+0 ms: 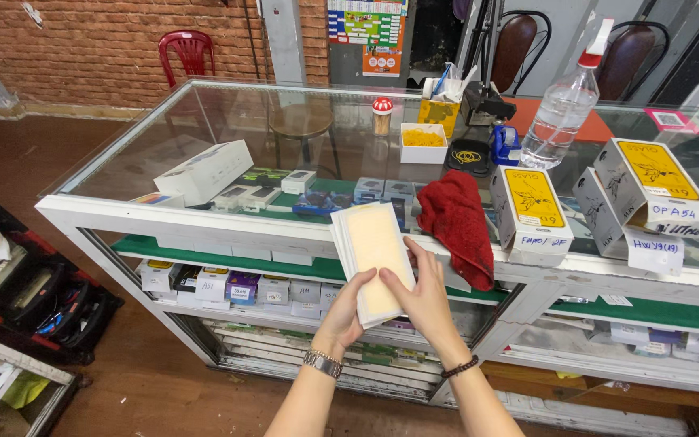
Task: The person wipes phone boxes and a phone with a red cloth on a glass display counter, opens the boxes, places phones inside, and stacks the closed boxes on the counter.
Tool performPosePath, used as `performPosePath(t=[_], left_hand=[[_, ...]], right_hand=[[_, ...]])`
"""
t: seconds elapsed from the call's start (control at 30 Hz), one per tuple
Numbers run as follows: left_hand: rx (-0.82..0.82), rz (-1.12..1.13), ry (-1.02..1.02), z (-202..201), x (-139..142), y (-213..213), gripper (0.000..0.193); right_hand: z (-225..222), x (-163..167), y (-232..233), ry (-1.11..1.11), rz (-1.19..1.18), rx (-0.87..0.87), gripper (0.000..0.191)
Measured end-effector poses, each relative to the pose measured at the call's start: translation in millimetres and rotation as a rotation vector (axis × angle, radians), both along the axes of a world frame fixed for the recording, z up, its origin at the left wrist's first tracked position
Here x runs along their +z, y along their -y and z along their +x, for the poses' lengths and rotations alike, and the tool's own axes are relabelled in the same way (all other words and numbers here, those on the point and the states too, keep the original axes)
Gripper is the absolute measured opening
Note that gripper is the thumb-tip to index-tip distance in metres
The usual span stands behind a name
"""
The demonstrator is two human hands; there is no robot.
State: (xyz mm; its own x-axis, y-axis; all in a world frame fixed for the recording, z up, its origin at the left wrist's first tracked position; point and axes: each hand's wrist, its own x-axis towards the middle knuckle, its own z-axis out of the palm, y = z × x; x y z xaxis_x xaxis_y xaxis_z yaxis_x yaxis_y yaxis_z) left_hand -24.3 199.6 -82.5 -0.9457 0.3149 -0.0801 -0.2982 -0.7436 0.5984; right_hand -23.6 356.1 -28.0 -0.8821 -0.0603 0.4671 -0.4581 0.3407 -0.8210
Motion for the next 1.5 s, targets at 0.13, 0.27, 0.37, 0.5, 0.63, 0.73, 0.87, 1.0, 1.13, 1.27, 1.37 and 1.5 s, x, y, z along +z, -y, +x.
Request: performPosePath(t=[0.13,0.27,0.37,0.5,0.63,0.73,0.87,1.0,1.13,1.27,1.37,1.5], left_hand=[[-0.002,-0.058,0.050,21.6,-8.5,-5.3,0.056],[-0.008,-0.028,0.062,40.3,-2.2,-8.0,0.057],[-0.093,-0.063,-0.058,51.9,5.8,-5.5,0.058],[0.039,-0.303,-0.130,58.3,9.0,-17.9,0.057],[0.052,-0.406,-0.107,60.1,1.8,-32.5,0.058],[0.057,-0.276,0.066,60.0,-3.8,-31.9,0.058],[0.119,-0.185,0.050,61.6,-8.0,-25.1,0.056],[0.157,-0.232,-0.087,60.0,-10.1,-31.0,0.053],[0.162,-0.202,-0.094,58.6,-10.2,-34.3,0.050],[0.183,-0.148,-0.027,60.7,-6.4,-27.8,0.052],[0.206,-0.306,-0.149,60.7,-2.7,-34.1,0.053],[0.195,-0.257,-0.054,58.8,0.5,-41.9,0.052]], right_hand=[[12.5,-12.2,-29.9,0.177,-0.035,0.129,0.058],[20.0,-15.8,-65.9,0.402,-0.446,0.177,0.042],[29.5,-17.3,-85.3,0.452,-0.738,0.134,0.044],[45.6,-24.9,-86.4,0.557,-0.686,0.267,0.052],[56.7,-33.9,-77.4,0.644,-0.608,0.207,0.053],[59.4,-36.4,-81.6,0.659,-0.697,0.155,0.050],[59.1,-36.6,-95.5,0.533,-0.787,0.038,0.046],[58.4,-38.7,-98.6,0.586,-0.761,0.112,0.046],[56.6,-39.3,-97.0,0.639,-0.763,0.137,0.046],[54.6,-37.5,-98.7,0.551,-0.830,0.052,0.044],[53.7,-37.4,-97.6,0.594,-0.730,0.138,0.044],[52.1,-38.5,-97.3,0.686,-0.705,0.175,0.044]])
